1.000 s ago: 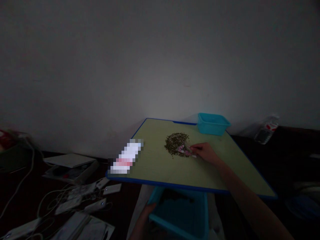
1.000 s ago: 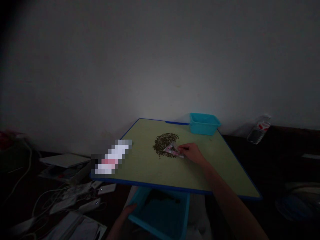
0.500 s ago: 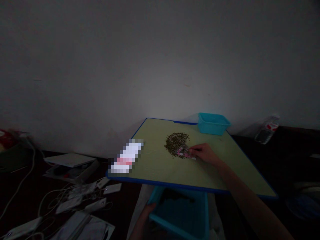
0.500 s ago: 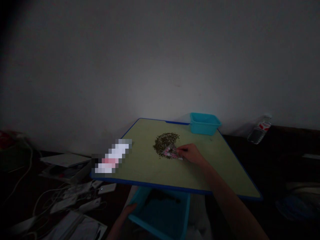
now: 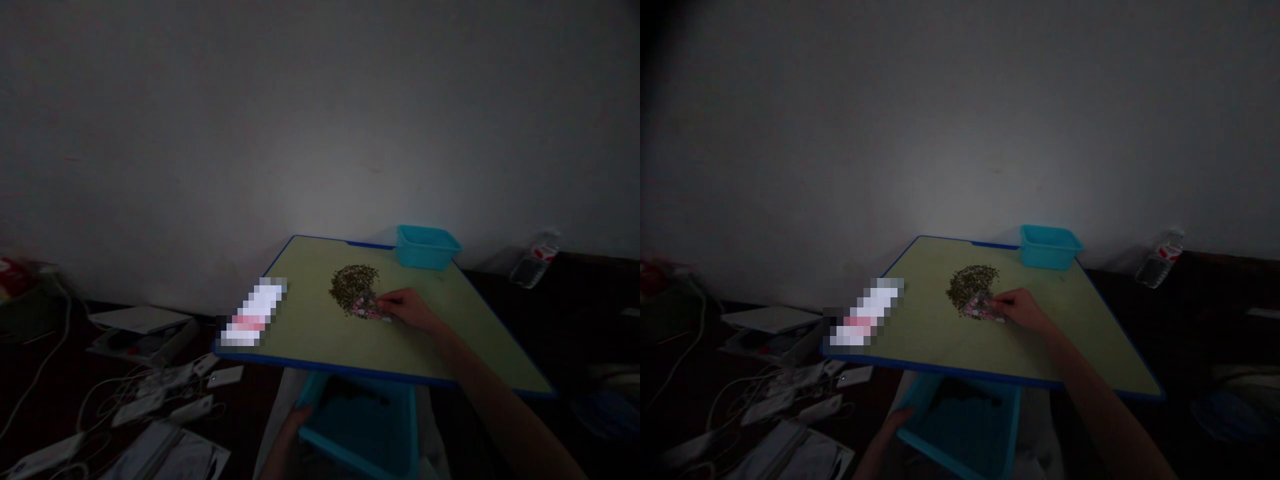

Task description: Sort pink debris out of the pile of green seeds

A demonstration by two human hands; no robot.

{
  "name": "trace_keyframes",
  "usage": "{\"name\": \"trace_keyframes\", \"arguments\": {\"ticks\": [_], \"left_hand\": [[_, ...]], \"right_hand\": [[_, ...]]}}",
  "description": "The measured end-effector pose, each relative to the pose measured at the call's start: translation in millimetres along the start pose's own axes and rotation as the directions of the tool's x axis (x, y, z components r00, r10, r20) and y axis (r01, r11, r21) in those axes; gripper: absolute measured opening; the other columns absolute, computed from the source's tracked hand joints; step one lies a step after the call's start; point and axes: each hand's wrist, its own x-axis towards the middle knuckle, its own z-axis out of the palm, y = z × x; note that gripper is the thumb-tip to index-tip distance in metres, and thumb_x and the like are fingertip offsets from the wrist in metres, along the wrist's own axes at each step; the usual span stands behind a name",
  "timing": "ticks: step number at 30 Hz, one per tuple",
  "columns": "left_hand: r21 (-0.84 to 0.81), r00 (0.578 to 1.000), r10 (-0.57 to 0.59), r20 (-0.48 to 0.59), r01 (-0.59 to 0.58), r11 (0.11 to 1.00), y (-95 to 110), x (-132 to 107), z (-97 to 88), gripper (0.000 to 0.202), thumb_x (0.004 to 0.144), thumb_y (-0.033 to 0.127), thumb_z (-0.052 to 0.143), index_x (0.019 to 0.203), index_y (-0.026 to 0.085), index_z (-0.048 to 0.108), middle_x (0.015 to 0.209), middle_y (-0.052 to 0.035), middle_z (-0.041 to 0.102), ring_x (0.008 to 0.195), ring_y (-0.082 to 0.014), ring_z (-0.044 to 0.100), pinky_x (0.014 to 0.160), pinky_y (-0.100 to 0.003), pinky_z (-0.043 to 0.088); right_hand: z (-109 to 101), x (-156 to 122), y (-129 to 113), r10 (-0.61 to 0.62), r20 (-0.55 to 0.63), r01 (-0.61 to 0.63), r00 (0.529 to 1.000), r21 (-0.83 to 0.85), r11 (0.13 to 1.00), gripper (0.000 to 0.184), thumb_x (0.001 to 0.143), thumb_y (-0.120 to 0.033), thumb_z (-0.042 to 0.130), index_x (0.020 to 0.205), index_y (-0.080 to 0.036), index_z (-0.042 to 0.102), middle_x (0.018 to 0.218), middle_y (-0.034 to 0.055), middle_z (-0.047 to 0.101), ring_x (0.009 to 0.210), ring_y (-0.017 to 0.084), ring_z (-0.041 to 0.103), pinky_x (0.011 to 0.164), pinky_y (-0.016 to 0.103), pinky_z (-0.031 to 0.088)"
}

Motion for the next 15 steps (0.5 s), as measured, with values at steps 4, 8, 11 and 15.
{"name": "trace_keyframes", "arguments": {"ticks": [4, 8, 11, 15], "left_hand": [[0.078, 0.993, -0.089, -0.082, 0.095, 0.992, -3.9, 27.1, -13.2, 0.038, 0.092, 0.042, 0.059, 0.123, 0.019, 0.063, 0.130, -0.0094, 0.064, 0.115, -0.0262, 0.062, 0.098, -0.049, 0.051], [0.141, 0.976, -0.162, -0.148, 0.183, 0.973, -5.5, 52.4, -25.4, 0.031, 0.093, 0.038, 0.060, 0.115, 0.017, 0.066, 0.124, -0.0079, 0.067, 0.112, -0.0256, 0.063, 0.098, -0.048, 0.051], [0.171, 0.965, -0.200, -0.171, 0.228, 0.958, -5.7, 65.6, -31.3, 0.030, 0.092, 0.037, 0.061, 0.114, 0.017, 0.066, 0.125, -0.0074, 0.067, 0.114, -0.0262, 0.063, 0.099, -0.047, 0.051], [0.189, 0.957, -0.234, -0.173, 0.265, 0.946, -9.7, 69.9, -35.5, 0.030, 0.092, 0.038, 0.060, 0.114, 0.018, 0.067, 0.127, -0.0074, 0.066, 0.117, -0.0264, 0.062, 0.101, -0.048, 0.049]], "right_hand": [[1.3, -0.8, -2.7, 0.014, 0.008, -0.014, 1.000, 0.002, 1.000, 0.041, 0.086, -0.052, 0.062, 0.090, -0.016, 0.082, 0.067, 0.0035, 0.069, 0.056, 0.014, 0.053, 0.053, 0.025, 0.036], [2.3, -1.2, -4.3, -0.004, 0.009, 0.005, 1.000, -0.012, 1.000, 0.040, 0.086, -0.051, 0.063, 0.091, -0.017, 0.082, 0.066, 0.0033, 0.068, 0.056, 0.014, 0.052, 0.054, 0.025, 0.036], [2.9, -1.4, -4.0, -0.012, 0.003, 0.012, 1.000, -0.032, 0.999, 0.040, 0.086, -0.051, 0.063, 0.091, -0.016, 0.082, 0.064, 0.0025, 0.067, 0.055, 0.013, 0.050, 0.053, 0.024, 0.034], [3.3, -0.7, -1.1, -0.023, 0.027, 0.024, 0.999, -0.030, 0.999, 0.043, 0.086, -0.053, 0.062, 0.092, -0.016, 0.082, 0.061, 0.0018, 0.065, 0.053, 0.012, 0.050, 0.052, 0.024, 0.033]]}}
